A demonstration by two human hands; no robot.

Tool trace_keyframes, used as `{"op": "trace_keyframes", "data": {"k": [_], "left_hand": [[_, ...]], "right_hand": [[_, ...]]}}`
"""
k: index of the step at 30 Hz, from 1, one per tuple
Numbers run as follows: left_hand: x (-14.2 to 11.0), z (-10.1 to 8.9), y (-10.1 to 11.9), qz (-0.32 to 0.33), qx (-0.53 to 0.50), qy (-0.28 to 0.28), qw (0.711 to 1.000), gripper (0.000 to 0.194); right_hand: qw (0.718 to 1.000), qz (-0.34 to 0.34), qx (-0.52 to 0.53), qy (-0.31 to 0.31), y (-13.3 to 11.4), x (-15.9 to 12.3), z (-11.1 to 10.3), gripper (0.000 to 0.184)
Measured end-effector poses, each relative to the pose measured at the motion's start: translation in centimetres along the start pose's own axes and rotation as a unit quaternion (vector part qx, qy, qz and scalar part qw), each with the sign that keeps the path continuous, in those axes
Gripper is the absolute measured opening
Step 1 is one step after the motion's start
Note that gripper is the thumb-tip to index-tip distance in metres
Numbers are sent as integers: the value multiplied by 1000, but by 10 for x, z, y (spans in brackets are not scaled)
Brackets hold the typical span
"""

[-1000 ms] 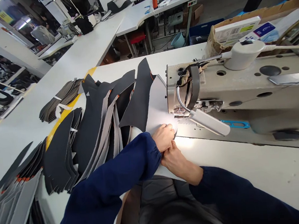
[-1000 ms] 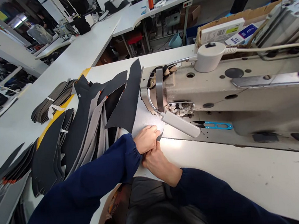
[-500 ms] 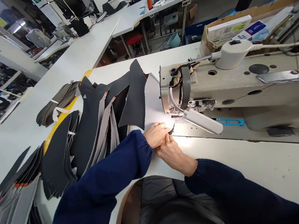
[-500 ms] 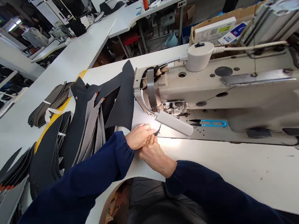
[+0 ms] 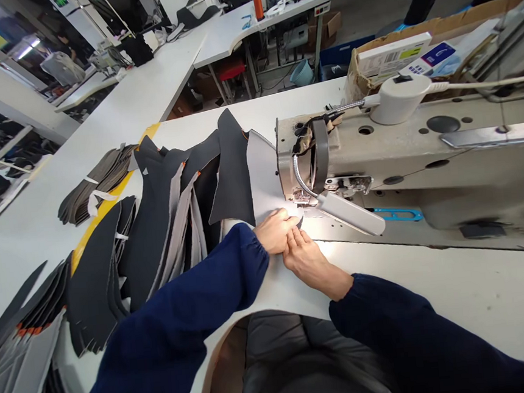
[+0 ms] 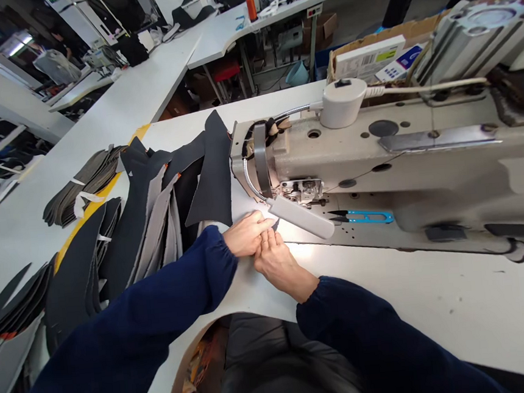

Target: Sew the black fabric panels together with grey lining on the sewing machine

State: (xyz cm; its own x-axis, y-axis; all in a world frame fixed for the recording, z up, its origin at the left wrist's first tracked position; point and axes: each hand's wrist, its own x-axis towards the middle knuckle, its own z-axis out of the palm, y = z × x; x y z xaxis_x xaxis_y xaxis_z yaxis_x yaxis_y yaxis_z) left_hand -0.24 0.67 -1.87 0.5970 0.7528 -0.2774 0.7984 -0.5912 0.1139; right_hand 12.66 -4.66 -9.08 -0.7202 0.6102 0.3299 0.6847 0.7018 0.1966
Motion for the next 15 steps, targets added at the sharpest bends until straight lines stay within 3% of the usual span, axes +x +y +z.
{"op": "trace_keyframes", "data": {"k": [3, 5, 10, 15], "left_hand": [[-21, -2, -5, -41, 3, 0, 999, 44], [-29, -2, -6, -45, 22, -3, 999, 45], [-22, 1, -4, 61, 87, 12, 994, 31], [-10, 6, -6, 121, 59, 2, 991, 28]], "right_hand": [[999, -6, -14, 39, -6, -3, -3, 34], [999, -11, -9, 45, -11, -5, -3, 32], [999, -6, 0, 48, -12, -8, -1, 29], [999, -4, 22, 40, -8, -8, -3, 25]]}}
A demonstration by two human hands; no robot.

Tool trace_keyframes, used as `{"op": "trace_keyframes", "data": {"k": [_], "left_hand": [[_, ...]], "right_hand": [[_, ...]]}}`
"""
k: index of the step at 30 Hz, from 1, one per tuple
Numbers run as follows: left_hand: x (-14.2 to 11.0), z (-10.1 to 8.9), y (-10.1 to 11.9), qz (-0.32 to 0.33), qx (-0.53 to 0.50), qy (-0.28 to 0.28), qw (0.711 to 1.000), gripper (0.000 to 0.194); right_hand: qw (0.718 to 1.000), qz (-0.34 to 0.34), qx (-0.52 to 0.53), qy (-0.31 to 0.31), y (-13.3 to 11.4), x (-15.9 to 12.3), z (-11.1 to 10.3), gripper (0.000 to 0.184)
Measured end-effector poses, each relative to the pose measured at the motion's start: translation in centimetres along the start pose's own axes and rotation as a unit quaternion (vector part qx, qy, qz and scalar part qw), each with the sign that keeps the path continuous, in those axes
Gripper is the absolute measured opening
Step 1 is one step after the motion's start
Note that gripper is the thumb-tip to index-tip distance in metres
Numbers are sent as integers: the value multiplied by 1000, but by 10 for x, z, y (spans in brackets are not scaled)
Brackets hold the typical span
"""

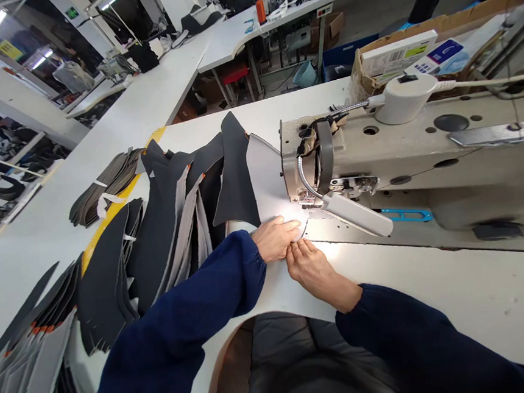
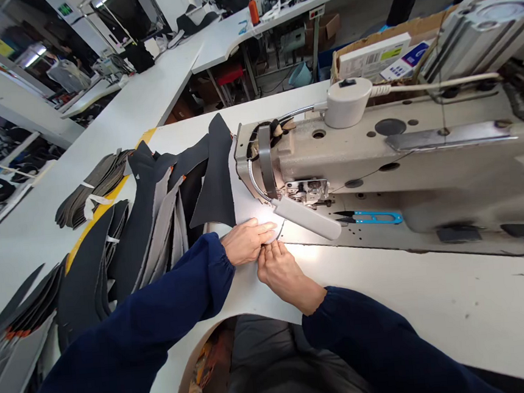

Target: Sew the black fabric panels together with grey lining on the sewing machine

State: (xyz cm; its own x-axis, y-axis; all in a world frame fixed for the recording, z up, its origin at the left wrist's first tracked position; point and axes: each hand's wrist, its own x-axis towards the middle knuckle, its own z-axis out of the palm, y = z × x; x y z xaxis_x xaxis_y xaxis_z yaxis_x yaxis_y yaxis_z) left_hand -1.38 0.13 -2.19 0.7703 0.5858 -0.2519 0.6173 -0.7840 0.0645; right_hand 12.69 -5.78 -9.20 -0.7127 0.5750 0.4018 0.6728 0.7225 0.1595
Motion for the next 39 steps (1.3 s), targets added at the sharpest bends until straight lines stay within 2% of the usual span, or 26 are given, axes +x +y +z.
{"op": "trace_keyframes", "data": {"k": [4, 8, 14, 18, 22, 28, 34, 39], "left_hand": [[7, 1, -1, 28, -15, -4, 999, 29], [14, 3, -3, 6, -22, 9, 1000, 32], [19, 9, 0, -16, -8, 39, 999, 39], [17, 8, 7, -81, -27, 51, 995, 37], [12, 7, 15, -129, -24, 35, 991, 32], [13, 12, 19, -130, 2, 53, 990, 29], [17, 13, 21, -131, 14, 58, 990, 30], [15, 17, 25, -142, 11, 49, 989, 32]], "right_hand": [[1000, 2, -7, -2, 5, 0, 1, 24], [1000, 9, -16, 4, 20, -2, 7, 27], [999, 18, -33, 20, 40, -2, 11, 21], [998, 37, -28, 36, 42, -4, 11, 23], [999, 24, -1, 46, 40, -9, 7, 26], [999, 28, 2, 29, 40, -11, 3, 28], [997, 40, -11, 62, 48, -13, 14, 28], [998, 45, 7, 44, 52, -19, 17, 29]]}}
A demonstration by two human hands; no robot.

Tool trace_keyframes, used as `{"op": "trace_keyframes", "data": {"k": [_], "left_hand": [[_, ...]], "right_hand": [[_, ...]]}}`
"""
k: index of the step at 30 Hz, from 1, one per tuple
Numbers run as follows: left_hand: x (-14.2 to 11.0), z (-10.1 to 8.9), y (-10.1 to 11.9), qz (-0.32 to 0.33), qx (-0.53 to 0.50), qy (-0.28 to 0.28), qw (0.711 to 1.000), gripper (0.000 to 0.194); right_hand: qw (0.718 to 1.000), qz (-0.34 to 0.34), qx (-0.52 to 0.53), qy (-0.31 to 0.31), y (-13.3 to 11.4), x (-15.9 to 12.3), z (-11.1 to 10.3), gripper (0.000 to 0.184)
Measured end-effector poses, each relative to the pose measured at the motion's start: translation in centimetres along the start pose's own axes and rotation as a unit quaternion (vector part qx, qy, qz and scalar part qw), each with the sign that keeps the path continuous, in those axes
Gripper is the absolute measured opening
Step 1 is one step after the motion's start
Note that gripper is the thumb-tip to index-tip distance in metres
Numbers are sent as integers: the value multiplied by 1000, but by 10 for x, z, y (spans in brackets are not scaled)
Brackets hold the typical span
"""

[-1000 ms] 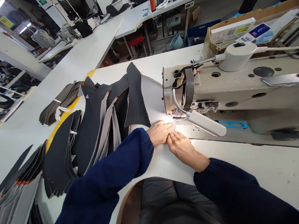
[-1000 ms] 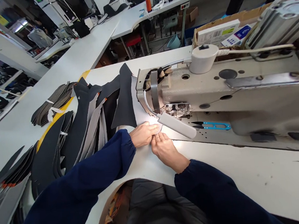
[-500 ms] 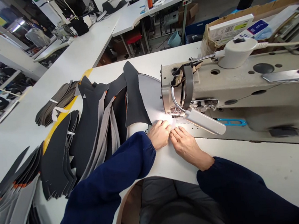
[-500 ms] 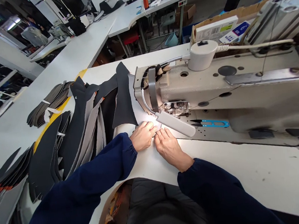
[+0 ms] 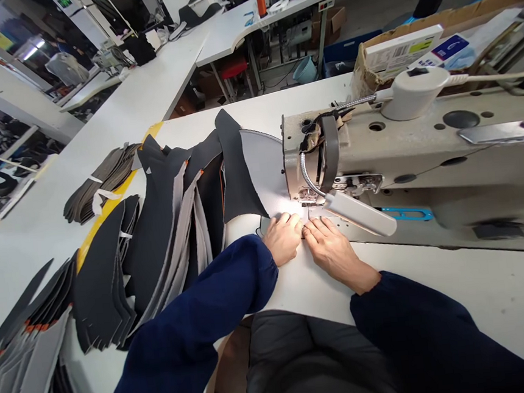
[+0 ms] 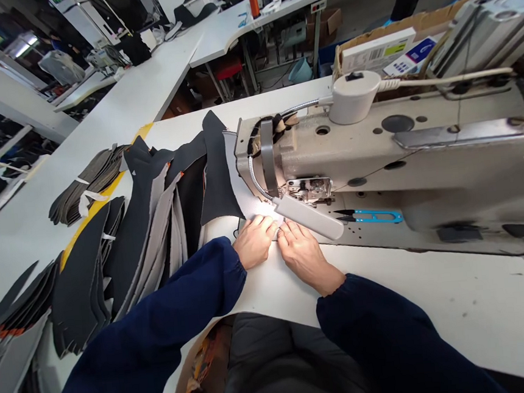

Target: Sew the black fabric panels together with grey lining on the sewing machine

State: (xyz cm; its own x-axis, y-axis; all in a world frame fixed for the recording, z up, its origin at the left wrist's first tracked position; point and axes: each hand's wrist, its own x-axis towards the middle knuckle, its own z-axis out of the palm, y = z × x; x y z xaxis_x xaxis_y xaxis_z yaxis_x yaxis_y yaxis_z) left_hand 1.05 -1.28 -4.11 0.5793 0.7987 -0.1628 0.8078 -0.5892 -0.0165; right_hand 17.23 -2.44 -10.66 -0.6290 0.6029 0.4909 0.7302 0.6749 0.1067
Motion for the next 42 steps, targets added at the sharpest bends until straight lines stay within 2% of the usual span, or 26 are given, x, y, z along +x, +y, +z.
{"op": "trace_keyframes", "data": {"k": [8, 13, 15, 20, 25, 30, 37, 42], "left_hand": [[0, 6, 6, -5, 29, 28, 999, 28], [0, 11, 9, -3, 50, 49, 998, 26], [1, 13, 9, 2, 48, 59, 997, 27], [1, 19, 4, -17, -9, 72, 997, 30], [3, 26, 1, -32, -31, 97, 994, 29], [14, 26, -4, -38, -22, 106, 993, 31], [39, 20, -10, -89, -52, 101, 990, 28], [46, 21, -10, -104, -72, 108, 986, 28]], "right_hand": [[998, 13, 61, -2, 3, -20, -11, 30], [993, 48, 91, 54, 8, -18, -21, 27], [992, 37, 99, 64, 8, -12, -19, 27], [994, -6, 107, 8, 6, -4, -4, 38], [997, -16, 69, -28, 4, -3, 0, 36], [998, 12, 49, -22, 3, 7, 1, 36], [999, 26, 34, -26, 7, 7, 5, 36], [998, 18, 61, -27, 6, -12, -12, 36]]}}
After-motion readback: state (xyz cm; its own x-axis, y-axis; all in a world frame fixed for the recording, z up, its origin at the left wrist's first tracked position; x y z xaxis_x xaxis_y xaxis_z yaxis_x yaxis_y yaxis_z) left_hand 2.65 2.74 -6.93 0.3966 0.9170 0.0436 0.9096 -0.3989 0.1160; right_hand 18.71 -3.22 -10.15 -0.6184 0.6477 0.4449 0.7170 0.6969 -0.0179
